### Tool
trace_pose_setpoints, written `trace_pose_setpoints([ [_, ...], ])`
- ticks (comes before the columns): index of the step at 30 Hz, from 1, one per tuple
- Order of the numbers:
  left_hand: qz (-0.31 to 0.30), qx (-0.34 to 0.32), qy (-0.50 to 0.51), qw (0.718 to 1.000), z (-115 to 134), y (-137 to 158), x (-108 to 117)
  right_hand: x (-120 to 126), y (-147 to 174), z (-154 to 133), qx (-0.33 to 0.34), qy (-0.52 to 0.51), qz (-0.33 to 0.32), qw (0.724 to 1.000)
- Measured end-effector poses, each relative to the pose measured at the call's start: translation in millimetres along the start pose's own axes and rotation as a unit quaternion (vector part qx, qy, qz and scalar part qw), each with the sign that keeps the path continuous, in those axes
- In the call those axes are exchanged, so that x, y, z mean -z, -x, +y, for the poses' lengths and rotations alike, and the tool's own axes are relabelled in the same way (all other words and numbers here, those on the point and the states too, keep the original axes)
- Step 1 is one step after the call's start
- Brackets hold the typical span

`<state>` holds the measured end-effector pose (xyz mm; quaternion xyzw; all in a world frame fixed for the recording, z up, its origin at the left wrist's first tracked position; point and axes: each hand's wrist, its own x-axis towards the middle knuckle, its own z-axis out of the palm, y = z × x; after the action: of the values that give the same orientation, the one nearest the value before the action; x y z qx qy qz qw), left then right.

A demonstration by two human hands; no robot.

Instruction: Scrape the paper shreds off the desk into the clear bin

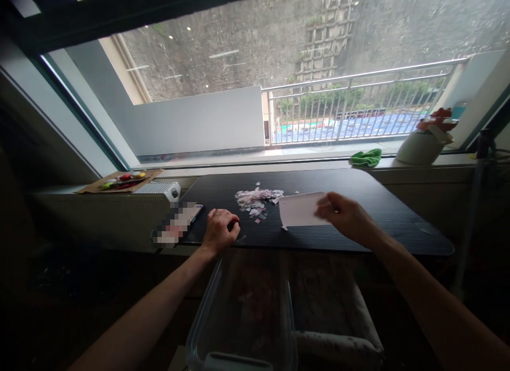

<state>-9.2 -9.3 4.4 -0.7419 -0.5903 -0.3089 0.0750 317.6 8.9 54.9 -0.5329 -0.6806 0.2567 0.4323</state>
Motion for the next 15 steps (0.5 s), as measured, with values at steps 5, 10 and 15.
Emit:
trace_pose_setpoints([
  [5,-0.002,0.000,-0.010,1.000,0,0,0,-31,-9,-15,0.012,-0.090,-0.025,0.996],
  [10,0.000,-0.004,-0.015,1.000,-1,0,0,-63,-19,-22,0.041,-0.046,-0.050,0.997],
  [15,0.004,-0.004,-0.004,1.000,1,0,1,-11,-3,-4,0.017,0.031,-0.033,0.999],
])
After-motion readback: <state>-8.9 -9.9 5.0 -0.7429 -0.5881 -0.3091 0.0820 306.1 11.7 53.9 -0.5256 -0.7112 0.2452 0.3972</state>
